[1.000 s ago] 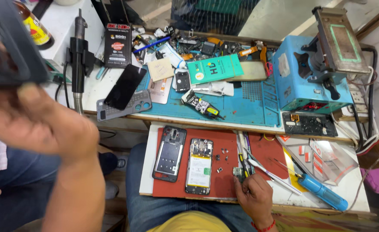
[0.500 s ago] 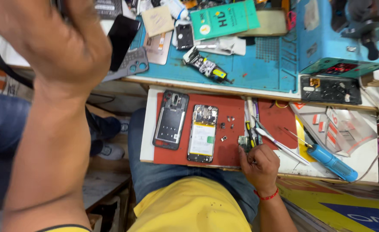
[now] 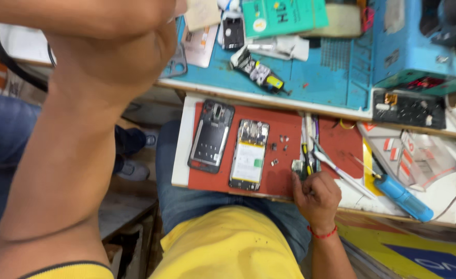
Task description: The person disassembles a smartphone, removes the battery, and manipulates internal components on a workbench. They use a screwdriver and tweezers to handle small parts and connectors.
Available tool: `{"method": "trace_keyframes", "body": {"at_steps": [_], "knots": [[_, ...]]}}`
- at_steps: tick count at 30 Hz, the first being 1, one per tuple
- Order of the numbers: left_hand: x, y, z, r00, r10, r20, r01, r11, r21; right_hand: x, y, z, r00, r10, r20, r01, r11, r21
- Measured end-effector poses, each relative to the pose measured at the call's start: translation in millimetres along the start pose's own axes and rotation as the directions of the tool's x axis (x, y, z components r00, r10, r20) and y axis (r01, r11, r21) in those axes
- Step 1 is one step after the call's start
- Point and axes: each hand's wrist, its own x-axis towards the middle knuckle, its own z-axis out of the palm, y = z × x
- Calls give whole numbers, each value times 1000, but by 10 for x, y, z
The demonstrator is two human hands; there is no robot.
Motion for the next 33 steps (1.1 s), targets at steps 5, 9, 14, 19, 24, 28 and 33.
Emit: {"method": "trace_keyframes", "body": {"at_steps": [5,9,14,19,24,28,33], "knots": [[367,-580,-229,930,361,69,-359,932,-48,124,-96,10,999,-3,-35,1,998,-57],[111,-578,-148,978,197,63,-186,971,-151,36,-38,6,1000,-26,-12,25,997,-79],[-303,-481,45,965,-263,-2,241,888,-392,46,-14,5,1000,-2,5,2,999,-35],[-709,-314,241,679,-734,-25,489,477,-730,43,-50,-9,1000,5,9,-5,999,-38],[-903,250,438,500,-863,71,392,152,-907,91,-93,-22,1000,-12,6,12,998,-55],[-1176,1007,527,586,-776,233,518,139,-844,71,-81,-31,999,-35,5,35,998,-55],[-1499,1650,423,678,-583,447,705,346,-619,-70,8,-122,978,-173,-118,181,982,59]]}}
